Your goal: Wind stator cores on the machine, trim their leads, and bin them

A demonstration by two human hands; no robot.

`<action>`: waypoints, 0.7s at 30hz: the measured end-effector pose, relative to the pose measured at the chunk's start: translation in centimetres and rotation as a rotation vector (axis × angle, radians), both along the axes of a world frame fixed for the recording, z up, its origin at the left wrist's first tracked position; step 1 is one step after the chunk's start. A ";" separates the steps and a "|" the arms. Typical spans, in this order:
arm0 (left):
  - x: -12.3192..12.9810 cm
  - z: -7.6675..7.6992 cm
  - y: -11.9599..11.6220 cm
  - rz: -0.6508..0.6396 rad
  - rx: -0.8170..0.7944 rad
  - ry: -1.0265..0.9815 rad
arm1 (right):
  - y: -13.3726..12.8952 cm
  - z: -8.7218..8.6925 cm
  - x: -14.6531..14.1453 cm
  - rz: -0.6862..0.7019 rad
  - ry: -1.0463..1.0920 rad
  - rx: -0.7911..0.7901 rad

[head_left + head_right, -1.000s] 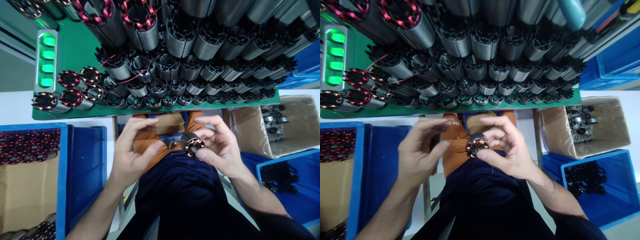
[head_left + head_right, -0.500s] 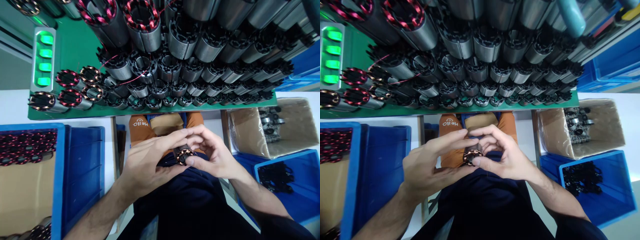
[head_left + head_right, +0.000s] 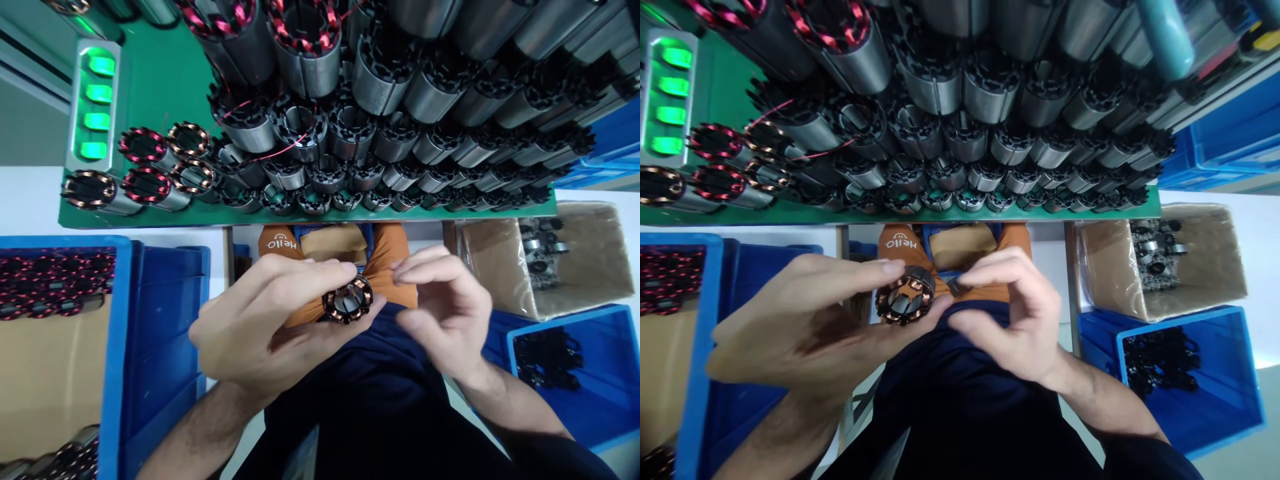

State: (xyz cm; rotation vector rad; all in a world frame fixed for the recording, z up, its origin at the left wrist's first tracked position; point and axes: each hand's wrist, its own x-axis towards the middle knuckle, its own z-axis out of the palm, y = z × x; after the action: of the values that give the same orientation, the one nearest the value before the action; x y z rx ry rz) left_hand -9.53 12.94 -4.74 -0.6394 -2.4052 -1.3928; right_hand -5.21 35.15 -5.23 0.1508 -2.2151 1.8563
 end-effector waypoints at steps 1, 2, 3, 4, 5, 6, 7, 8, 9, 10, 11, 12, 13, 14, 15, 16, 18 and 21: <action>0.1 -0.1 0.0 0.022 -0.001 0.054 | -0.4 0.2 0.1 0.051 0.005 0.018; 0.1 -0.1 0.0 0.042 -0.013 0.104 | -0.7 0.3 0.2 0.074 0.013 0.026; 0.2 -0.2 -0.1 0.052 -0.036 0.130 | -0.9 0.4 0.1 0.074 0.020 0.032; 0.2 -0.2 -0.1 0.051 -0.066 0.127 | -0.9 0.6 0.0 0.067 0.022 0.042; 0.3 -0.2 -0.2 0.046 -0.086 0.120 | -0.8 0.7 -0.2 0.064 0.024 0.059; 0.3 -0.1 -0.3 0.037 -0.097 0.118 | -0.5 0.7 -0.4 0.068 0.029 0.085; 0.3 -0.1 -0.3 0.031 -0.099 0.114 | -0.2 0.8 -0.6 0.076 0.041 0.118; 0.2 0.0 -0.3 0.024 -0.088 0.114 | 0.2 0.9 -0.8 0.083 0.063 0.154; 0.2 0.0 -0.2 0.015 -0.070 0.114 | 0.5 1.0 -1.0 0.083 0.088 0.187; 0.1 0.0 0.0 0.000 -0.055 0.106 | 0.8 1.1 -1.1 0.078 0.112 0.212; 0.1 -0.1 0.2 -0.020 -0.043 0.090 | 0.9 1.2 -1.2 0.071 0.126 0.222; 0.0 -0.2 0.5 -0.041 -0.024 0.072 | 0.9 1.4 -1.3 0.062 0.119 0.213; -0.2 -0.3 0.8 -0.066 -0.001 0.060 | 0.7 1.5 -1.3 0.051 0.090 0.179; -0.3 -0.4 1.0 -0.086 0.022 0.054 | 0.3 1.7 -1.3 0.041 0.036 0.115; -0.4 -0.6 1.1 -0.095 0.038 0.056 | -0.1 1.7 -1.3 0.040 -0.038 0.023; -0.5 -0.7 1.2 -0.094 0.046 0.070 | -0.7 1.8 -1.2 0.053 -0.125 -0.087; -0.8 -0.9 1.1 -0.076 0.015 0.106 | -1.8 1.5 -1.0 0.108 -0.272 -0.307; -0.9 -1.2 0.9 -0.072 -0.066 0.144 | -3.1 0.6 -0.5 0.110 -0.320 -0.445</action>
State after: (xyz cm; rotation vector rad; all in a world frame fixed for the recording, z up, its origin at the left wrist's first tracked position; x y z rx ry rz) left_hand -10.46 13.81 -5.99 -0.8209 -2.3434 -1.2527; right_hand -5.75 32.04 -4.63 -0.1171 -1.9377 2.5321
